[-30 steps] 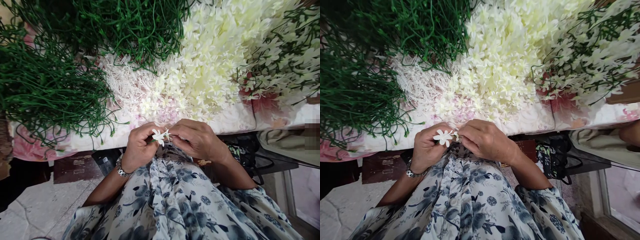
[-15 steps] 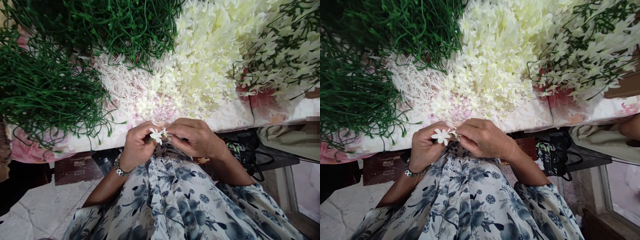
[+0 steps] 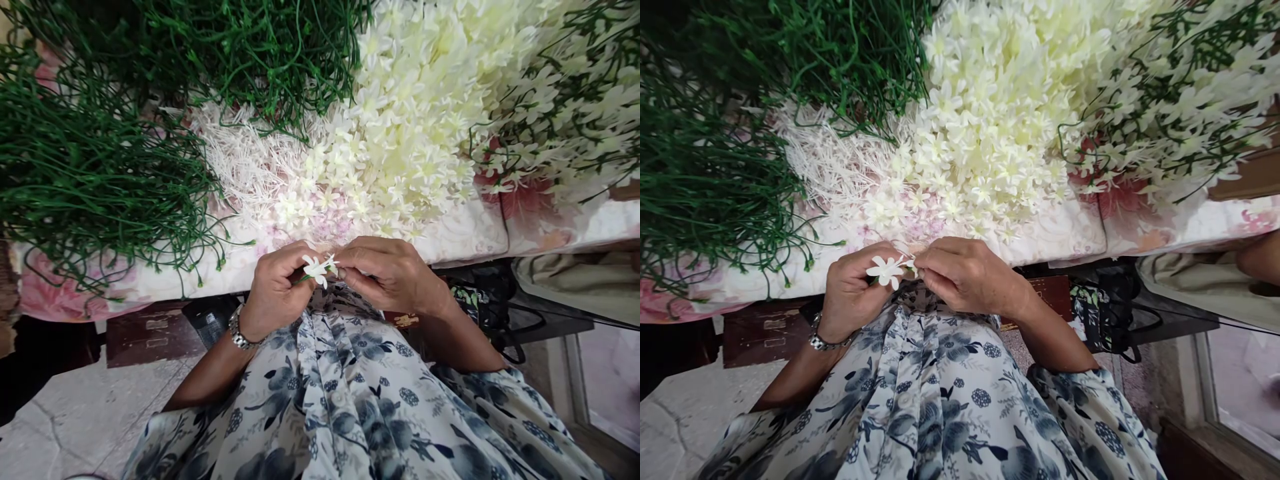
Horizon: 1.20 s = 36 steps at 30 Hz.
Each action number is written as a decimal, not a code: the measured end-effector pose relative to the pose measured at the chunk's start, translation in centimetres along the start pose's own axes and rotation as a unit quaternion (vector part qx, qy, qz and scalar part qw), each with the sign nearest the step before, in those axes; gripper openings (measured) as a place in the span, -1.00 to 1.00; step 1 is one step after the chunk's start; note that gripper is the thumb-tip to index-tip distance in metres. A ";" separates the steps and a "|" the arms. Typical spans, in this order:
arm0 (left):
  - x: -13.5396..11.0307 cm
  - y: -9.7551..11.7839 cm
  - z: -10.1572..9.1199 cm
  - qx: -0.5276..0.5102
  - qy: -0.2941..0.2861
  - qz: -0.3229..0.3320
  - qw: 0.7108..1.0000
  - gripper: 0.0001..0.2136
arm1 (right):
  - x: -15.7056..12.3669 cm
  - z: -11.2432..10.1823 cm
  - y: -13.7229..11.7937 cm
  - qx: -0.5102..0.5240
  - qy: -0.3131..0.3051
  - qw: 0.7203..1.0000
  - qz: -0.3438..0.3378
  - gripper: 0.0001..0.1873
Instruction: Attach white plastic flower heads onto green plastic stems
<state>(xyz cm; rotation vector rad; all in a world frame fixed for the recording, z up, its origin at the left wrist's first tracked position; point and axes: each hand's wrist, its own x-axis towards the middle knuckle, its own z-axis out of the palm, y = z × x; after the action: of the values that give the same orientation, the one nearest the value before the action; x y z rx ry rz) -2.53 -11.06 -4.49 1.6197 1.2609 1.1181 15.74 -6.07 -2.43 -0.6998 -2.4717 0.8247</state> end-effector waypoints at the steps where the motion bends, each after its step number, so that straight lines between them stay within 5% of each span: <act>1: 0.0 0.0 0.0 -0.003 0.001 0.000 1.000 -0.79 | 0.0 0.1 0.0 0.001 0.010 1.000 0.000 -0.87; 36: 0.1 0.1 0.1 0.086 0.012 -0.016 0.996 -0.88 | 0.4 1.6 0.2 0.006 0.032 0.999 0.028 -0.87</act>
<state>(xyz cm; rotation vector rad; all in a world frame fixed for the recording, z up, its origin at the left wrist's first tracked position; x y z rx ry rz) -2.40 -10.97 -4.39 1.7092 1.4275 1.0357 14.59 -6.36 -3.68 -0.7819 -2.3982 0.8247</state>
